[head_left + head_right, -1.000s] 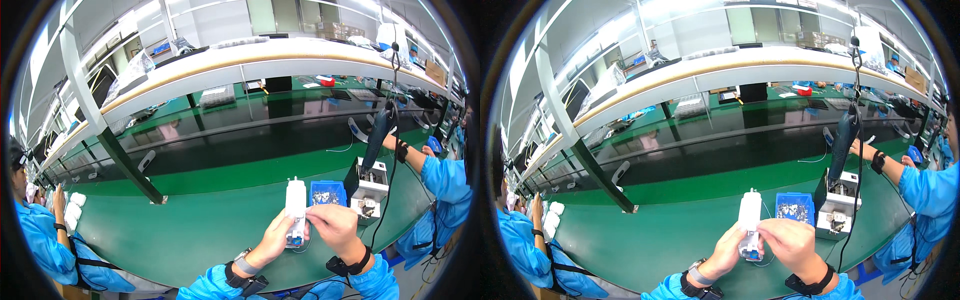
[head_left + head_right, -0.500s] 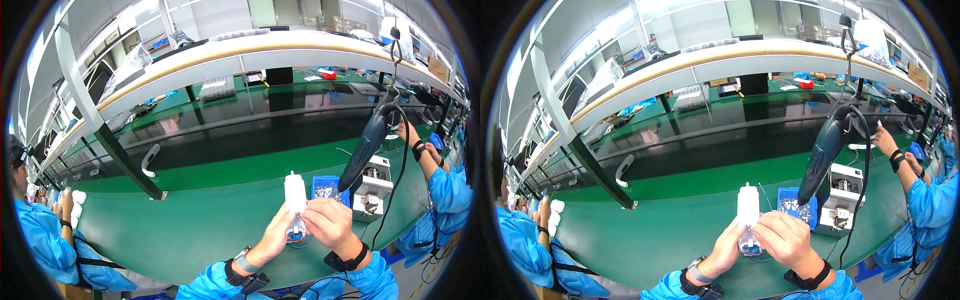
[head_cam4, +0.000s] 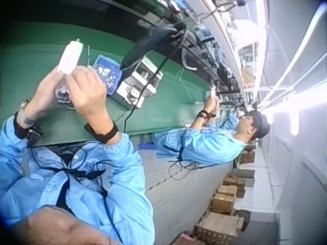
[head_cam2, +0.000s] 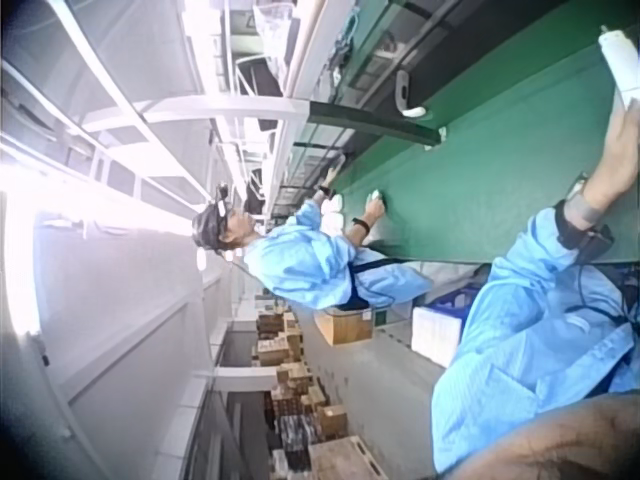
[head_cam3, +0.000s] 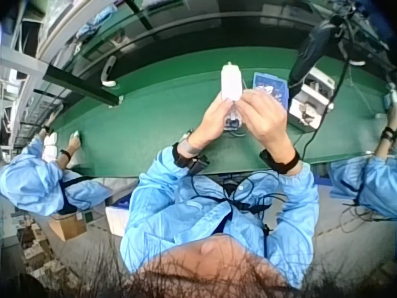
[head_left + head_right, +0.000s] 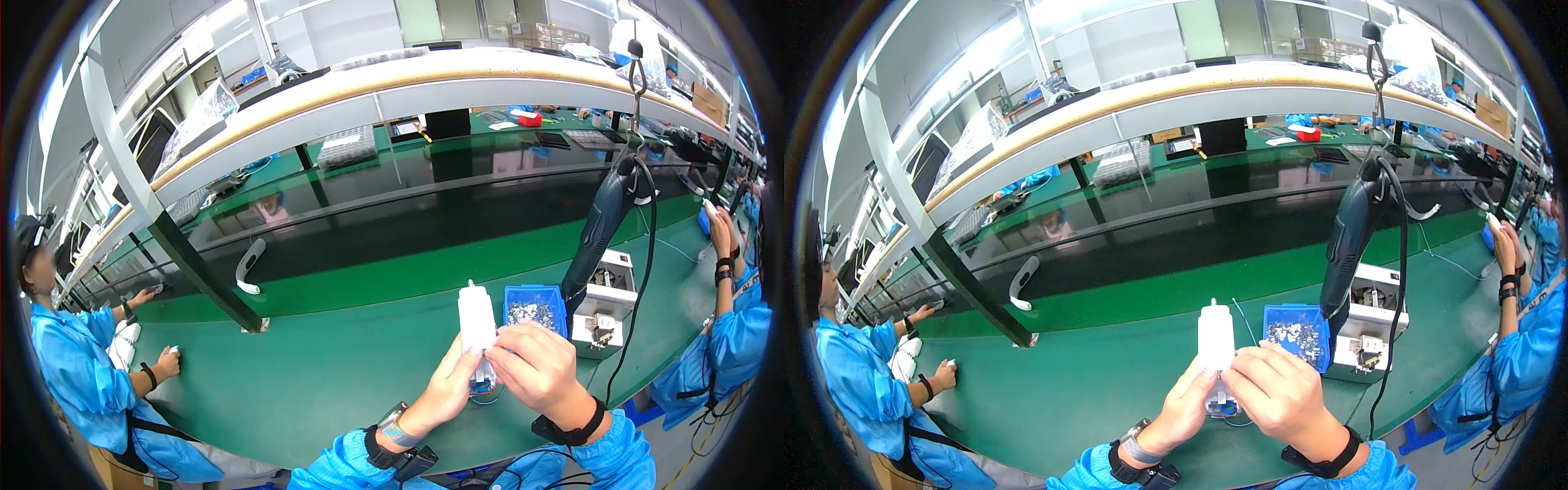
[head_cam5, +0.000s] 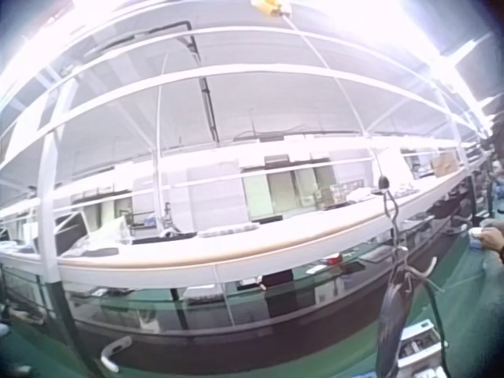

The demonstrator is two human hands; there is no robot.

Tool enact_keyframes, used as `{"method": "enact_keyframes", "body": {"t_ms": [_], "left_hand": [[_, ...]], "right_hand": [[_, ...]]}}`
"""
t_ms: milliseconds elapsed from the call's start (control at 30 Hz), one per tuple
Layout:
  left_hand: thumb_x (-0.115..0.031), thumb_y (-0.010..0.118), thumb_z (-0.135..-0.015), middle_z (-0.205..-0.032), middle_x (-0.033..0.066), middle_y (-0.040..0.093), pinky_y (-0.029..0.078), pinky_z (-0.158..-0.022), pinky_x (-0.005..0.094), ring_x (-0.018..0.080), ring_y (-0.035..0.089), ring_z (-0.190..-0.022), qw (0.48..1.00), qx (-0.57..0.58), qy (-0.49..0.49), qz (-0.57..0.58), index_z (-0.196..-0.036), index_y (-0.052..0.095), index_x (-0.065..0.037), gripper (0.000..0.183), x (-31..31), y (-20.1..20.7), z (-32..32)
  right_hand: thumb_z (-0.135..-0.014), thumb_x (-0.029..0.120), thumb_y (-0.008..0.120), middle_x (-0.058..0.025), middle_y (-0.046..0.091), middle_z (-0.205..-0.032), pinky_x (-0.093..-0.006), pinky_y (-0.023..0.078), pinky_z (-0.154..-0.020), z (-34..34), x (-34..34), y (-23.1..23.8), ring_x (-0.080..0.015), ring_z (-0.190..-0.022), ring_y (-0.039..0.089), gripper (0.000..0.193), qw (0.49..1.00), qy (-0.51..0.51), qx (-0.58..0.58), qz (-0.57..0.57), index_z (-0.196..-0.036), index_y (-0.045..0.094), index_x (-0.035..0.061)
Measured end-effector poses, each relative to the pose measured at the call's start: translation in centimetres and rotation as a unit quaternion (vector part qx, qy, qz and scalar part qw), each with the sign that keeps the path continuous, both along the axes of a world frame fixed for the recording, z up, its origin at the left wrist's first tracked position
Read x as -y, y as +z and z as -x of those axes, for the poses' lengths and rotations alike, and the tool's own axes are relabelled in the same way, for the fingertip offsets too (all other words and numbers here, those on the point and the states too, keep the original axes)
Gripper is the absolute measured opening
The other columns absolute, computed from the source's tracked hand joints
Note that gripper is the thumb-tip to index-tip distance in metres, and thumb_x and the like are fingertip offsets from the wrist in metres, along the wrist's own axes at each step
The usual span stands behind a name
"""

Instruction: The worker is assembling small electronic or plastic components using an electric screwdriver at an industrial workbench.

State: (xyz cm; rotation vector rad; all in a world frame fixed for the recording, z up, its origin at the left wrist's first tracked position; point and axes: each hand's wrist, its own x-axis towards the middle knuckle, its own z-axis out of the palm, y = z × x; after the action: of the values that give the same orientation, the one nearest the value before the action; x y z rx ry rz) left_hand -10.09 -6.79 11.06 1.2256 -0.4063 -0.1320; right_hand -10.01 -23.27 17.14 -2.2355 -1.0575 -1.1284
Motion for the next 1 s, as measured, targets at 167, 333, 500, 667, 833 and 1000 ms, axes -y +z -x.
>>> {"method": "enact_keyframes", "body": {"t_ms": [167,333,500,667,833,1000], "left_hand": [[-0.022,0.035,-0.109,-0.133,0.0093,0.051,0.039,-0.106,0.0316,0.0156,0.049,-0.123,1.0,-0.013,0.002,-0.026,-0.145,0.036,0.002,0.044,0.1,0.1,0.3],[-0.021,0.036,-0.108,-0.13,0.0094,0.054,0.041,-0.103,0.0317,0.0161,0.052,-0.118,1.0,-0.023,0.002,-0.019,-0.144,0.038,0.002,0.043,0.3,0.0,0.5],[-0.023,0.035,-0.108,-0.11,0.0098,0.061,0.052,-0.086,0.0328,0.017,0.062,-0.096,0.998,-0.041,-0.029,-0.024,-0.134,0.045,0.002,0.037,0.3,1.1,0.4],[-0.02,0.036,-0.106,-0.086,0.0126,0.064,0.056,-0.068,0.0331,0.0202,0.066,-0.076,0.996,-0.066,-0.049,-0.025,-0.12,0.052,0.003,0.031,0.4,1.5,0.0],[-0.022,0.039,-0.105,-0.083,0.012,0.065,0.056,-0.067,0.0346,0.0212,0.066,-0.072,0.996,-0.074,-0.049,-0.024,-0.118,0.052,0.002,0.03,1.1,1.5,-0.1],[-0.021,0.037,-0.104,-0.081,0.0128,0.064,0.056,-0.066,0.0349,0.0219,0.066,-0.071,0.993,-0.087,-0.062,-0.053,-0.118,0.052,0.003,0.031,2.2,2.7,-0.3]], "right_hand": [[-0.069,0.009,0.076,-0.0056,0.066,-0.09,-0.0409,0.058,-0.081,0.5,0.1,-0.6,-0.0226,-0.081,0.068,0.021,0.998,-0.017,-0.038,-0.037,-0.09,0.071,0.0075],[-0.07,0.01,0.076,-0.0051,0.065,-0.09,-0.0424,0.057,-0.083,0.7,0.0,-0.6,-0.0227,-0.077,0.066,0.021,0.997,-0.032,-0.044,-0.051,-0.09,0.07,0.0087],[-0.069,0.012,0.078,-0.0072,0.064,-0.092,-0.0428,0.056,-0.08,0.8,1.6,0.2,-0.0283,-0.086,0.065,0.022,0.998,-0.002,0.017,-0.064,-0.089,0.071,0.0079],[-0.095,0.017,0.045,-0.0213,0.034,-0.148,-0.0416,0.03,-0.112,-2.2,7.5,4.5,-0.0336,-0.134,0.039,0.058,0.948,-0.15,0.041,-0.278,-0.148,0.032,-0.005],[-0.1,0.043,0.053,-0.0084,0.066,-0.11,-0.0315,0.047,-0.09,-6.0,10.9,6.7,-0.0165,-0.101,0.063,0.062,0.83,0.187,-0.369,-0.375,-0.146,0.04,0.0034],[-0.084,0.017,0.071,-0.0013,0.062,-0.08,-0.0245,0.05,-0.063,-2.6,11.3,7.9,-0.0075,-0.069,0.059,0.027,0.834,0.07,-0.362,-0.412,-0.103,0.065,-0.0009]]}}
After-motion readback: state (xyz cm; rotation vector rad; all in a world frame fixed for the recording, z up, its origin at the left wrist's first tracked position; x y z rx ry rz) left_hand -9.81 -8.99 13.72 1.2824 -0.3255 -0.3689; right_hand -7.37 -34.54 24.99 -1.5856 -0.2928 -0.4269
